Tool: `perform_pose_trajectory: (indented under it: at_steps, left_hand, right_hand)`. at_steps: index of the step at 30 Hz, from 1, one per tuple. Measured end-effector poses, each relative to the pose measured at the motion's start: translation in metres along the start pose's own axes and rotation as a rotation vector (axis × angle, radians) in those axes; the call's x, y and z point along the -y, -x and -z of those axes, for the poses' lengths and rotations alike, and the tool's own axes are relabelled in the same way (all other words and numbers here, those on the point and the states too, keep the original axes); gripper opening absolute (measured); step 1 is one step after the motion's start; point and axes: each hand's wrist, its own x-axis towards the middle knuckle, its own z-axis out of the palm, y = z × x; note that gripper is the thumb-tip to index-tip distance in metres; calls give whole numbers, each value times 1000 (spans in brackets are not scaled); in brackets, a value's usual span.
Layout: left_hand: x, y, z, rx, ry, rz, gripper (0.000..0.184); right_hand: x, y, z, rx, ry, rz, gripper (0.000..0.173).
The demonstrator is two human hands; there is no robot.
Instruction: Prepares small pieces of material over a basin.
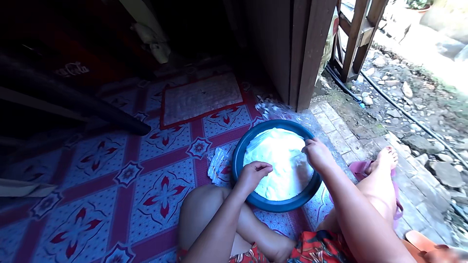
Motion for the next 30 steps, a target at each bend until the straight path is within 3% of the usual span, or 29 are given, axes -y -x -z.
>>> perform_pose_trajectory:
  at_steps: [4,12,17,22,30]
  left_hand:
    - [-3,2,0,1,-10,13,11]
    - [-6,3,5,-35,15,107,12]
    - [-7,1,2,3,-20,153,15]
    - [-3,0,0,30,-42,172,17]
    - [-4,-1,2,21,-51,187,18]
  right_hand:
    - [4,-9,-13,119,-22,-51,23]
    - [-18,-8,-13,-37,-23,-77,21]
    - [3,-2,0,0,36,-74,23]
    - [8,-10,-16,100,-7,-76,25]
    - [-20,-15,-25,-21,-79,-137,21]
